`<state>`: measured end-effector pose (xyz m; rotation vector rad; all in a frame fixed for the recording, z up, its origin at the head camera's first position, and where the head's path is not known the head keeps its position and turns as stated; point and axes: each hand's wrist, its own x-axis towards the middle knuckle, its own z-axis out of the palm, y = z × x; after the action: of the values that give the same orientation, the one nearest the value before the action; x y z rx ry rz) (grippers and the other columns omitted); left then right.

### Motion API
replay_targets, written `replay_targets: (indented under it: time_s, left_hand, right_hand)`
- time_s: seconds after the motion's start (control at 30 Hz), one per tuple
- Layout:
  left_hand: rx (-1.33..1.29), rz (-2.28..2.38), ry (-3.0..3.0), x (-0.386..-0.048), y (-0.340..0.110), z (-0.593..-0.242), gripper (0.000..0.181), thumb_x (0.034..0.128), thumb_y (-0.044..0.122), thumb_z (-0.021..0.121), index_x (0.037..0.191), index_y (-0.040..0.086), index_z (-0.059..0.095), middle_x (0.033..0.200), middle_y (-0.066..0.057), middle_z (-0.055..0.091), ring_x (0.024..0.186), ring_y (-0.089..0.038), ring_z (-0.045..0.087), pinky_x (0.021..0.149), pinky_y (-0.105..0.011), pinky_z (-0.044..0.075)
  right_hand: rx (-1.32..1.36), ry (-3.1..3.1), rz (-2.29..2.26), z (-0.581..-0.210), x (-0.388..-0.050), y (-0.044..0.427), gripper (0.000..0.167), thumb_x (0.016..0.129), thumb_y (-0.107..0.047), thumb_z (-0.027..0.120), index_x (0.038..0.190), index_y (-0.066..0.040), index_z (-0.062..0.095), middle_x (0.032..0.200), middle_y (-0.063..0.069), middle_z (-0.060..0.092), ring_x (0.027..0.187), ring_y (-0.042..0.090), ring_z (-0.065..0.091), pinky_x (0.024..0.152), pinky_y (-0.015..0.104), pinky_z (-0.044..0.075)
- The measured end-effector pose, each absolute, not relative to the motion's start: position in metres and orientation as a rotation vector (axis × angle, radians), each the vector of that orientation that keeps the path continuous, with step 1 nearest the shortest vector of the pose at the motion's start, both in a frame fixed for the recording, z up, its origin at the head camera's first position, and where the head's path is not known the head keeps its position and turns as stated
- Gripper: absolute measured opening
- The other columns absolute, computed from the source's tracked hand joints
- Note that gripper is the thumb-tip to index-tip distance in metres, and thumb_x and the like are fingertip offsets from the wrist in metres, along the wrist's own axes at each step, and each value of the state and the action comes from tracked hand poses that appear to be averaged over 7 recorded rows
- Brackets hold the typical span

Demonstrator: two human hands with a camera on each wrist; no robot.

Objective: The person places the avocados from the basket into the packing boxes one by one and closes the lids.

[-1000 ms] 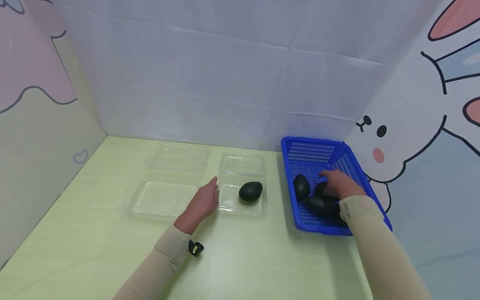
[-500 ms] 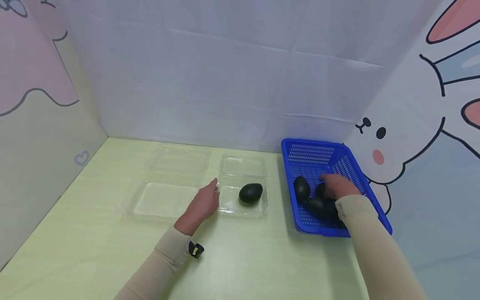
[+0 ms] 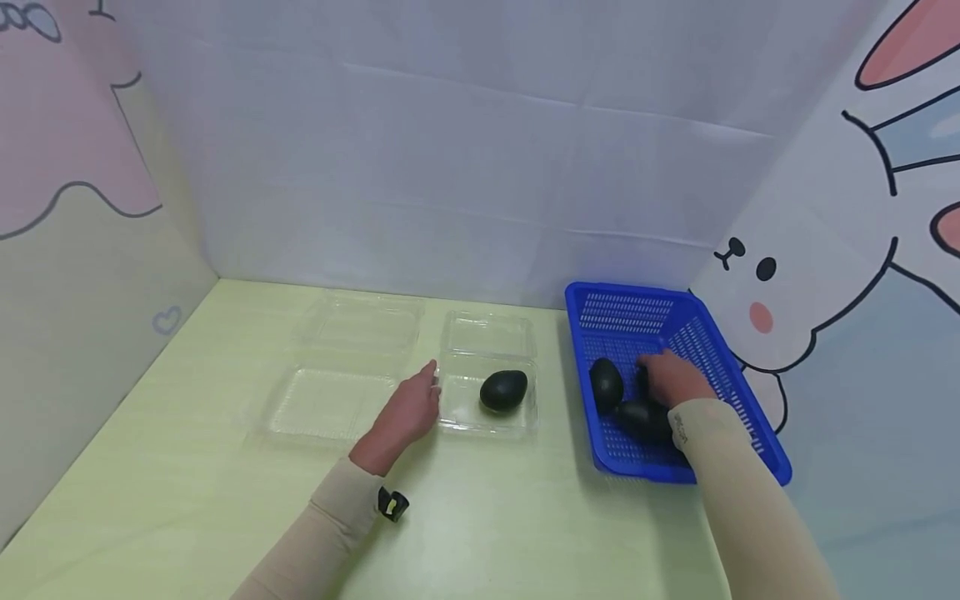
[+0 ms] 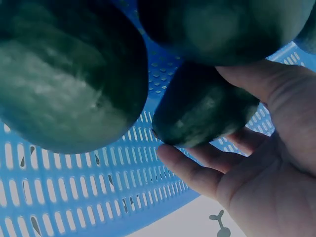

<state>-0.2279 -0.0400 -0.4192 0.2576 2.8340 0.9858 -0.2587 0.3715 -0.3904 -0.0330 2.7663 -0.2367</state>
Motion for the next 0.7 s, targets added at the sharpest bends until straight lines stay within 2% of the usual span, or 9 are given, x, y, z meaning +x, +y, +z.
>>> replay_targets:
  time_s: [0.23,0.5,0.7]
  left_hand:
    - [0.238,0.968,2.833,-0.225,-0.039,-0.417,0.051,0.1074,0.006,0.049,0.153,-0.014,0.035,0.141,-0.029,0.056,0.128,-0.039,0.057,0.102,-0.048,0.05]
    - [0.242,0.979,2.835,-0.224,-0.04,-0.416,0.051,0.1072,0.006,0.049,0.153,-0.014,0.035,0.139,-0.03,0.057,0.128,-0.04,0.057,0.103,-0.049,0.049]
    - [0.25,0.976,2.851,-0.223,-0.04,-0.413,0.051,0.1066,0.005,0.05,0.151,-0.015,0.036,0.136,-0.031,0.059,0.125,-0.041,0.059,0.1,-0.05,0.051]
  right_hand:
    - [0.0,2.823,-0.181,-0.39,-0.26,0.374,0.05,0.096,0.005,0.062,0.145,0.005,0.052,0.145,0.046,0.038,0.13,0.066,0.038,0.101,0.076,0.034]
    - [0.046,2.817,-0.196,-0.379,-0.258,0.379,0.051,0.098,0.003,0.061,0.148,0.001,0.05,0.148,0.045,0.032,0.13,0.068,0.035,0.1,0.078,0.034]
    - [0.037,2.824,-0.203,-0.368,-0.255,0.381,0.053,0.097,0.003,0.063,0.148,0.003,0.048,0.147,0.048,0.028,0.129,0.07,0.034,0.097,0.079,0.035]
